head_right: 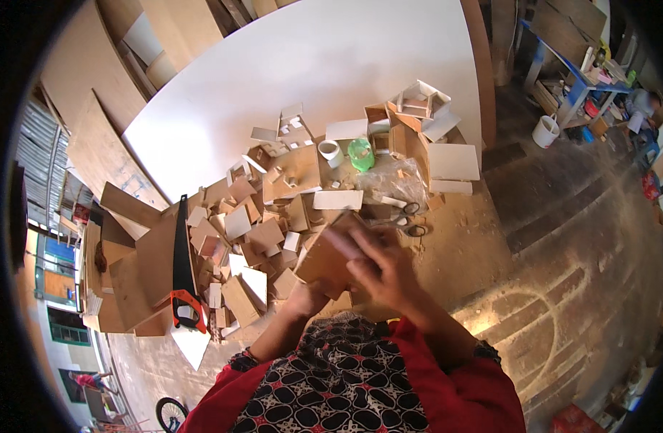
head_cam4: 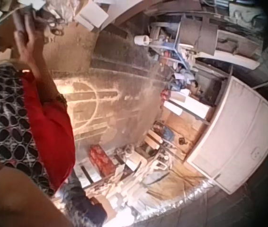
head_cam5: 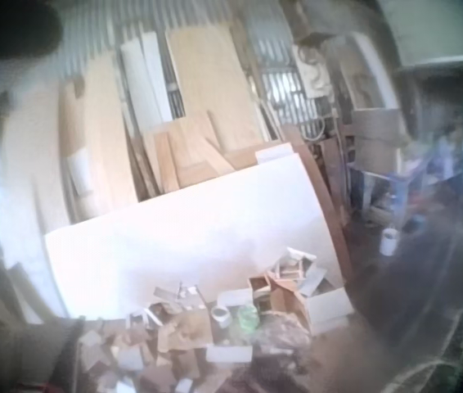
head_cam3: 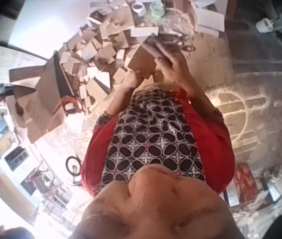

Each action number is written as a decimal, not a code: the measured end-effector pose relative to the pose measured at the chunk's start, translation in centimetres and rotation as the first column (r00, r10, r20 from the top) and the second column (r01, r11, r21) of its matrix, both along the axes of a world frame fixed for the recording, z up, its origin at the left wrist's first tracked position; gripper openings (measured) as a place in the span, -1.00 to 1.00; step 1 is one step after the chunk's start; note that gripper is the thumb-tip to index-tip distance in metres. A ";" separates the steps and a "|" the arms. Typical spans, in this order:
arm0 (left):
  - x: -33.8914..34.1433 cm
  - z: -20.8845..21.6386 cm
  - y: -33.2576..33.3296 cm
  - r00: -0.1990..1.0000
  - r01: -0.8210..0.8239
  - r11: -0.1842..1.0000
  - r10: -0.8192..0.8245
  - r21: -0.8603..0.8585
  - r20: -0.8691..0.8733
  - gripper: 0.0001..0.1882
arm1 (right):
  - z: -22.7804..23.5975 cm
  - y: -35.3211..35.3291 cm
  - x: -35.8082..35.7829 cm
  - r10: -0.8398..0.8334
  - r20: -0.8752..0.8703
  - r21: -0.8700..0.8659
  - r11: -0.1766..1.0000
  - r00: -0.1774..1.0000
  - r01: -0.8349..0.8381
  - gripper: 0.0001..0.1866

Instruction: The person fits small wooden pieces together by hand and sands the edges of the pieces with a sanding block.

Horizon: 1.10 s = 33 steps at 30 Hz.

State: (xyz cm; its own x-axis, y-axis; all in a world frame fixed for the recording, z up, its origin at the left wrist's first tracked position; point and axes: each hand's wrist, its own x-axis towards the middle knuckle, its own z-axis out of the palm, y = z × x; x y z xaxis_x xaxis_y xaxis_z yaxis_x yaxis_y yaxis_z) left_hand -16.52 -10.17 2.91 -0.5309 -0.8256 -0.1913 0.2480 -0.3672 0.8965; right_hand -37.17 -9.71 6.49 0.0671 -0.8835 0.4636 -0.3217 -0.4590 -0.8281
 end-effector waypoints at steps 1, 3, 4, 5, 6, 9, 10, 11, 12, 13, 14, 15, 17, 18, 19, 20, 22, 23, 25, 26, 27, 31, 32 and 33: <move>-1.0 1.7 0.1 0.990 -0.022 0.990 0.041 -0.139 0.136 -0.37 | -0.1 0.0 1.3 0.035 -0.084 -0.020 0.999 0.996 -0.036 -0.39; -0.6 1.4 -0.4 0.960 0.020 0.844 0.133 -0.535 0.246 -0.35 | 0.9 0.4 2.9 0.151 -0.175 -0.030 0.987 0.973 -0.158 -0.39; -0.7 2.4 0.0 0.980 -0.068 0.822 0.160 -0.565 0.115 -0.33 | 2.1 0.7 3.1 0.226 -0.180 -0.023 0.972 0.957 -0.234 -0.41; -0.2 3.3 0.2 0.966 -0.016 0.830 0.157 -0.558 0.205 -0.32 | 2.6 0.7 3.0 0.255 -0.206 -0.033 0.963 0.945 -0.267 -0.39; 0.5 3.8 0.3 0.946 0.037 0.838 0.146 -0.544 0.289 -0.32 | 2.2 0.1 2.7 0.246 -0.215 -0.001 0.968 0.945 -0.252 -0.38; 2.2 4.0 1.3 0.975 0.031 0.987 0.005 -0.157 0.224 -0.34 | 0.7 -3.2 2.3 0.114 -0.200 -0.091 0.987 0.973 -0.134 -0.33; 2.6 4.1 1.3 0.949 0.033 0.988 0.017 -0.154 0.313 -0.36 | 0.8 -3.1 3.0 0.175 -0.221 -0.115 0.972 0.960 -0.204 -0.32; 3.1 4.0 1.1 0.916 0.036 0.988 0.027 -0.149 0.400 -0.39 | 1.2 -2.4 3.9 0.233 -0.243 -0.138 0.953 0.942 -0.271 -0.32; 3.7 3.7 0.9 0.874 0.033 0.989 0.041 -0.145 0.483 -0.41 | 1.6 -1.6 4.8 0.292 -0.266 -0.163 0.926 0.919 -0.341 -0.32; 3.5 3.3 0.6 0.916 -0.019 0.933 0.161 -0.360 0.369 -0.44 | 1.7 -0.3 5.1 0.347 -0.248 -0.075 0.924 0.904 -0.375 -0.33; 3.1 2.8 0.3 0.937 -0.087 0.828 0.257 -0.554 0.235 -0.47 | 1.8 -0.2 5.5 0.342 -0.227 -0.121 0.919 0.912 -0.375 -0.35; 4.3 2.9 0.1 0.942 0.026 0.831 0.166 -0.556 0.292 -0.48 | 1.7 -0.9 5.4 0.324 -0.205 -0.121 0.928 0.924 -0.353 -0.34; 5.1 3.0 1.7 0.965 -0.006 0.964 0.075 -0.265 0.252 -0.44 | 0.3 -3.3 4.7 0.293 -0.164 0.048 0.956 0.942 -0.289 -0.31; 4.7 3.3 2.1 0.959 -0.013 0.946 0.103 -0.323 0.263 -0.43 | 0.1 -5.4 4.9 0.184 -0.133 -0.171 0.964 0.974 -0.205 -0.30; 4.2 3.6 2.3 0.953 -0.017 0.925 0.130 -0.381 0.273 -0.43 | 0.1 -4.8 4.9 0.171 -0.140 -0.149 0.970 0.975 -0.191 -0.32; 3.7 4.0 2.4 0.947 -0.019 0.899 0.156 -0.437 0.281 -0.43 | 0.2 -4.1 4.8 0.157 -0.147 -0.128 0.976 0.977 -0.176 -0.33; 3.3 4.5 2.6 0.948 -0.019 0.913 0.145 -0.406 0.283 -0.45 | 0.6 -3.6 4.3 0.190 -0.136 -0.100 0.974 0.972 -0.204 -0.34; 2.9 4.8 2.7 0.953 -0.034 0.919 0.147 -0.392 0.263 -0.47 | 0.7 -3.5 4.0 0.206 -0.130 -0.086 0.972 0.970 -0.218 -0.35; 2.7 4.9 2.3 0.963 -0.052 0.950 0.130 -0.309 0.237 -0.51 | 0.8 -4.1 2.9 0.177 -0.131 -0.102 0.976 0.975 -0.191 -0.40; 2.8 4.6 1.9 0.968 -0.050 0.970 0.106 -0.236 0.228 -0.54 | 1.0 -4.5 2.5 0.161 -0.132 -0.110 0.978 0.978 -0.176 -0.42; 2.5 4.4 1.7 0.963 -0.062 0.969 0.121 -0.237 0.240 -0.56 | 1.4 -4.6 2.3 0.135 -0.077 -0.160 0.976 0.988 -0.146 -0.44; 2.0 2.6 1.2 0.886 0.016 0.845 0.235 -0.534 0.399 -0.55 | 3.0 -0.9 3.7 0.352 -0.164 -0.037 0.931 0.921 -0.362 -0.49; 2.4 2.3 1.4 0.889 0.055 0.863 0.187 -0.501 0.419 -0.48 | 2.6 -1.0 3.4 0.346 -0.176 -0.085 0.927 0.921 -0.365 -0.47; 2.5 2.7 1.5 0.888 0.096 0.879 0.137 -0.467 0.439 -0.41 | 1.9 -1.5 3.1 0.339 -0.187 -0.132 0.921 0.922 -0.366 -0.45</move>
